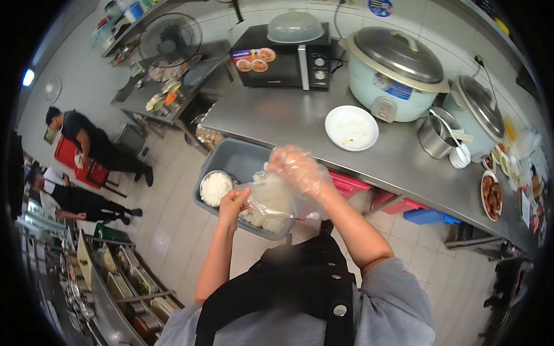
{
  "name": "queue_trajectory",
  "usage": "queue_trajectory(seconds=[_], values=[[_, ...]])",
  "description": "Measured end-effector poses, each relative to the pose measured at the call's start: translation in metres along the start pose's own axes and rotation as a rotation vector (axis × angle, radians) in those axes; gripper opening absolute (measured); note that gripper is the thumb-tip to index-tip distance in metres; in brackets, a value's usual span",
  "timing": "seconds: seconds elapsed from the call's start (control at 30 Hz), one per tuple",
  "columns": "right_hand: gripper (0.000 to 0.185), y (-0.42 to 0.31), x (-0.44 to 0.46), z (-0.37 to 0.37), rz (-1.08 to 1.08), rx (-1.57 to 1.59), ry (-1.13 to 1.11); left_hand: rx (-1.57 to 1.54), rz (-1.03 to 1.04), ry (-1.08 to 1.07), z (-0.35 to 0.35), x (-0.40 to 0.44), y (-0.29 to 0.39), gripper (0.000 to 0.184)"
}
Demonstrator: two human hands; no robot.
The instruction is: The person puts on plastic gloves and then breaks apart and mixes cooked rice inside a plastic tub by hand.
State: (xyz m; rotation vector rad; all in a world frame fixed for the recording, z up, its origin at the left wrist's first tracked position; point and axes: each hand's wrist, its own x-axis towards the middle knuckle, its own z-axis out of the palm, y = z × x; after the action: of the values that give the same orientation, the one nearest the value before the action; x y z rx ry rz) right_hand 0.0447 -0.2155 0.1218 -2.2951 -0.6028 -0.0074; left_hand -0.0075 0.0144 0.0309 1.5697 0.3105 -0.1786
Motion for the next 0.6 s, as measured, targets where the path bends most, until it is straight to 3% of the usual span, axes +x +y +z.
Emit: queue_trajectory(seconds=[0.1, 0.2, 0.3, 0.43, 0.5, 0.57, 0.6], values=[[0.037, -0.036, -0.020, 0.008, 0.201, 0.121, -0.207, -0.096, -0.062, 0.033, 0.008, 0.001, -0.020, 0.018], [0.041, -0.021, -0.038, 0.060, 0.288, 0.213, -0.108, -0.491, -0.199, -0.233, 0.025, -0.006, -0.021, 0.018], [0.038, 0.000, -0.041, 0.082, 0.370, 0.429, -0.031, -0.577, -0.342, -0.265, 0.034, -0.018, 0.003, 0.017], [0.029, 0.023, -0.047, 0.062, 0.265, 0.528, -0.006, -0.569, -0.275, -0.308, 0.031, -0.003, -0.025, 0.016], [0.022, 0.035, -0.046, 0.029, 0.277, 0.320, -0.091, -0.533, -0.160, -0.287, 0.037, -0.004, -0.025, 0.014], [0.021, 0.068, -0.049, 0.001, 0.269, 0.314, -0.062, -0.520, -0.122, -0.299, 0.038, -0.004, -0.027, 0.013], [0.021, 0.092, -0.051, -0.011, 0.347, 0.359, 0.119, -0.513, -0.082, -0.299, 0.039, -0.003, -0.028, 0.013]])
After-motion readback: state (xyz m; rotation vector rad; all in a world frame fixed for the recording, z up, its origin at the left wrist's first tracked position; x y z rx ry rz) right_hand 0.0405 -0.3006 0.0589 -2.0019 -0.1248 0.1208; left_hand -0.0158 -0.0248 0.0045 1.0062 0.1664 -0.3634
